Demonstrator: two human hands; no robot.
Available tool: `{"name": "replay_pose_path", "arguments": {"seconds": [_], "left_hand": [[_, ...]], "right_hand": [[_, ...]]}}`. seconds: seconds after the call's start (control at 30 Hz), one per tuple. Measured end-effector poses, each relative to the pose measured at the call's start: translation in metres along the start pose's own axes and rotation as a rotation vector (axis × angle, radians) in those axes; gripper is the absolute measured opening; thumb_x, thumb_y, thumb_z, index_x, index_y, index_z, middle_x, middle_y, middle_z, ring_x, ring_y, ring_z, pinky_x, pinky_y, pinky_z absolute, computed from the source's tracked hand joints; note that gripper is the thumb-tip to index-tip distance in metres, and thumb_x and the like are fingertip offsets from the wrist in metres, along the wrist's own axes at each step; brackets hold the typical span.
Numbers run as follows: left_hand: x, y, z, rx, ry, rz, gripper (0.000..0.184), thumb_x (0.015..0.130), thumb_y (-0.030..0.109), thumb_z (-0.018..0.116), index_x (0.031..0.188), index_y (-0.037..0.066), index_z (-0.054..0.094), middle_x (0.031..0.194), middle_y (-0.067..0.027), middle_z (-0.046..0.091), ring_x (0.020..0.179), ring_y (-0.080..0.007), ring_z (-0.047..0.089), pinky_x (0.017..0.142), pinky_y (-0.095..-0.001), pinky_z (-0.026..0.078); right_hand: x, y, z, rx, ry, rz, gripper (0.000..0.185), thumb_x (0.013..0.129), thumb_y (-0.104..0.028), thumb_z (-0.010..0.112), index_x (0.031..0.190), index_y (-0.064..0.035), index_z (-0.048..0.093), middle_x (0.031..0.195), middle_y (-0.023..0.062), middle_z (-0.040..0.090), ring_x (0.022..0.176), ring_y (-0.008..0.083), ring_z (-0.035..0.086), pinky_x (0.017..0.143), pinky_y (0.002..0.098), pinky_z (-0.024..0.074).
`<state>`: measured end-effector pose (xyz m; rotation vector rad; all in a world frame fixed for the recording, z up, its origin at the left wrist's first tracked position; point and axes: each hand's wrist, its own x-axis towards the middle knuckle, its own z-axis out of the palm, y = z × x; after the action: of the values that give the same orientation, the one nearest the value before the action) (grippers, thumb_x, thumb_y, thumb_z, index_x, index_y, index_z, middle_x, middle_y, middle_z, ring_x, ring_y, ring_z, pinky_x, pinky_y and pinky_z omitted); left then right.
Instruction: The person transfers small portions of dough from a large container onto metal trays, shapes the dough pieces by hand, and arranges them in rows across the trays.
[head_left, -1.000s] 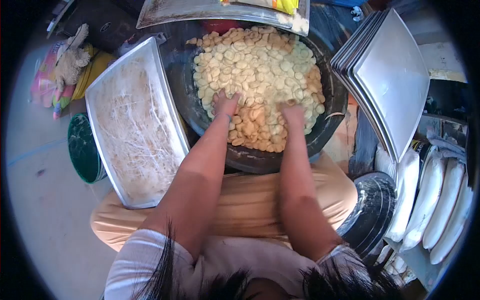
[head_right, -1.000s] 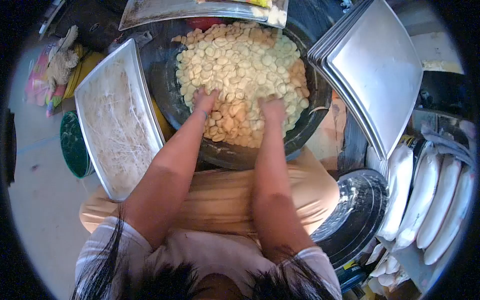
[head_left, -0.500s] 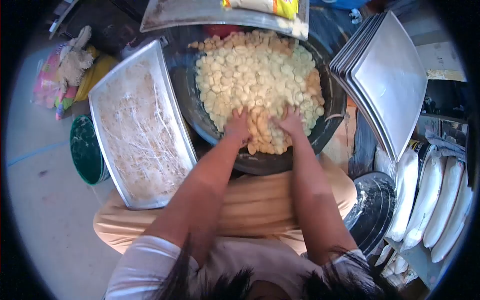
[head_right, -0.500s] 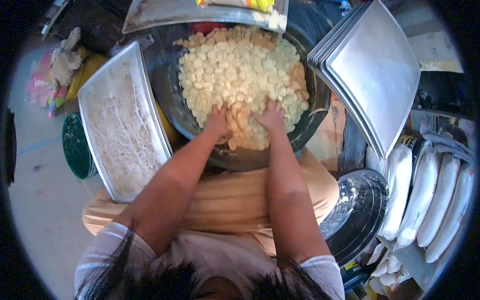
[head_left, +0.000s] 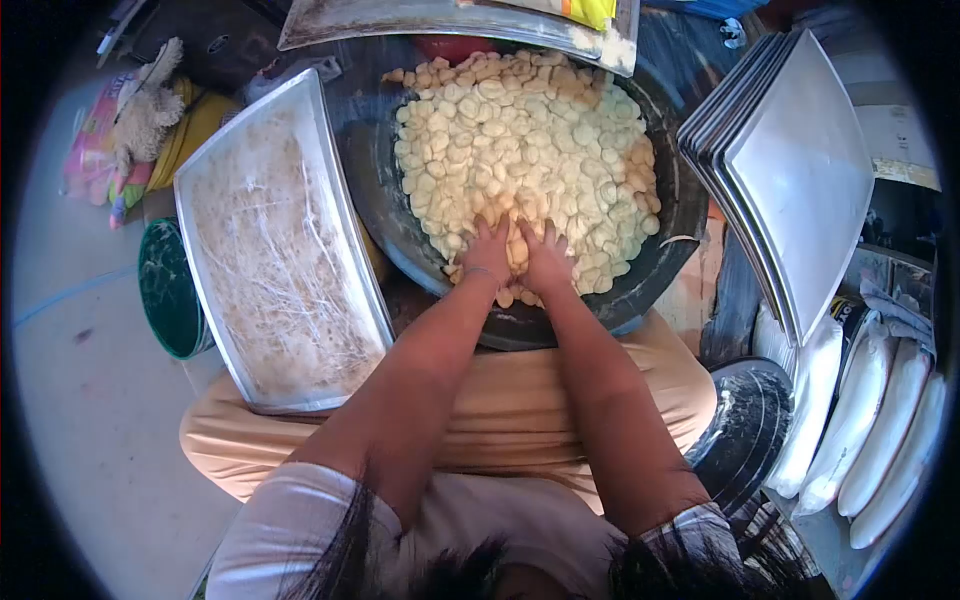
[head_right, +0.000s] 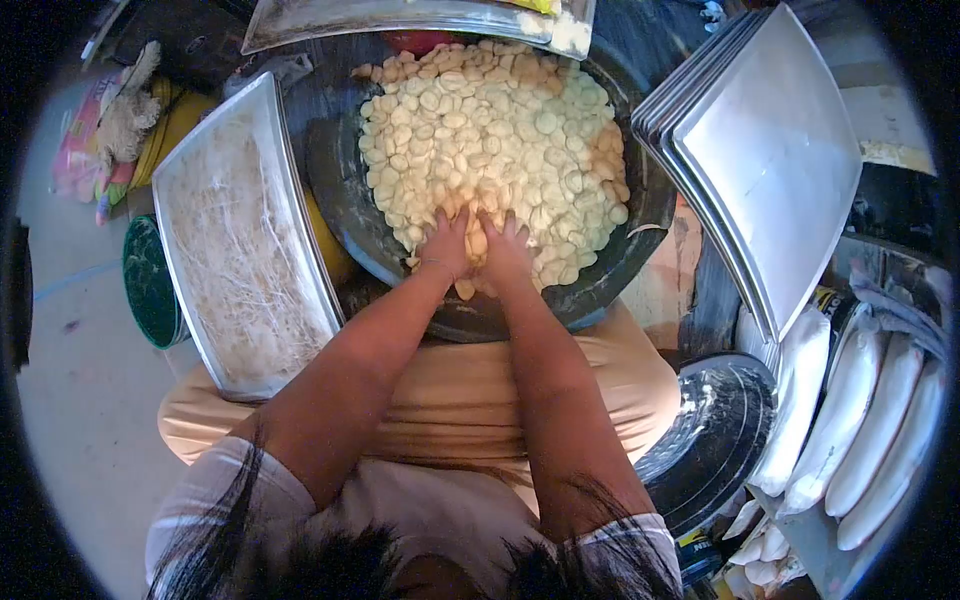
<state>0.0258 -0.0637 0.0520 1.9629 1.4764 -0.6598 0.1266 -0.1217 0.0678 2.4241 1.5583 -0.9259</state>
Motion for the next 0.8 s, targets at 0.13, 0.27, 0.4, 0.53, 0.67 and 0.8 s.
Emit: {"name": "replay_pose_path", "arguments": {"seconds": [0.13, 0.27, 0.4, 0.53, 0.67, 0.8], "left_hand": [[0.011, -0.001, 0.001, -0.182, 0.106, 0.028, 0.085, 0.065, 0.019, 0.083, 0.139, 0.021, 0.042, 0.135, -0.0170, 0.037, 0.116, -0.0436, 0.053, 0.084, -0.0497, 0.055], [0.005, 0.007, -0.009, -0.431, 0.237, 0.044, 0.065, 0.065, 0.024, 0.081, 0.122, 0.010, 0.052, 0.119, -0.0216, 0.047, 0.101, -0.0422, 0.060, 0.086, -0.0452, 0.052], [-0.031, 0.015, -0.056, -0.682, 0.355, 0.125, 0.070, 0.064, 0.023, 0.081, 0.126, 0.007, 0.052, 0.117, -0.0220, 0.048, 0.104, -0.0411, 0.059, 0.089, -0.0425, 0.050], [-0.086, -0.002, -0.116, -0.767, 0.549, 0.266, 0.069, 0.063, 0.017, 0.076, 0.126, 0.005, 0.052, 0.115, -0.0240, 0.049, 0.103, -0.0419, 0.058, 0.090, -0.0424, 0.050], [-0.155, -0.065, -0.172, -0.701, 0.834, 0.418, 0.068, 0.063, 0.016, 0.076, 0.126, 0.004, 0.052, 0.116, -0.0233, 0.049, 0.107, -0.0420, 0.054, 0.094, -0.0419, 0.047], [-0.206, -0.164, -0.196, -0.814, 0.914, 0.395, 0.069, 0.062, 0.010, 0.075, 0.125, -0.002, 0.050, 0.114, -0.0184, 0.055, 0.110, -0.0300, 0.056, 0.096, -0.0375, 0.046]], "right_hand": [[0.018, 0.020, 0.009, 0.228, 0.150, -0.108, 0.079, 0.060, -0.017, 0.083, 0.132, -0.0268, 0.052, 0.124, 0.0158, 0.047, 0.112, 0.0395, 0.054, 0.088, 0.0457, 0.0530], [0.038, 0.035, -0.001, 0.520, 0.179, -0.232, 0.067, 0.058, -0.012, 0.079, 0.122, -0.0131, 0.061, 0.112, 0.0169, 0.052, 0.101, 0.0365, 0.060, 0.087, 0.0415, 0.0528], [0.033, 0.034, -0.068, 0.659, 0.134, -0.353, 0.063, 0.059, -0.013, 0.080, 0.119, -0.0132, 0.061, 0.114, 0.0161, 0.049, 0.106, 0.0339, 0.057, 0.090, 0.0393, 0.0508], [-0.013, -0.011, -0.151, 0.656, 0.273, -0.546, 0.060, 0.059, -0.009, 0.077, 0.118, -0.0103, 0.062, 0.115, 0.0156, 0.050, 0.107, 0.0348, 0.056, 0.096, 0.0374, 0.0469], [-0.058, -0.086, -0.191, 0.709, 0.409, -0.848, 0.061, 0.060, -0.009, 0.075, 0.119, -0.0090, 0.061, 0.117, 0.0164, 0.051, 0.114, 0.0346, 0.053, 0.101, 0.0362, 0.0432], [-0.090, -0.190, -0.191, 0.758, 0.281, -0.970, 0.063, 0.061, -0.012, 0.075, 0.123, -0.0113, 0.060, 0.127, 0.0168, 0.048, 0.121, 0.0355, 0.048, 0.105, 0.0381, 0.0396]]}}
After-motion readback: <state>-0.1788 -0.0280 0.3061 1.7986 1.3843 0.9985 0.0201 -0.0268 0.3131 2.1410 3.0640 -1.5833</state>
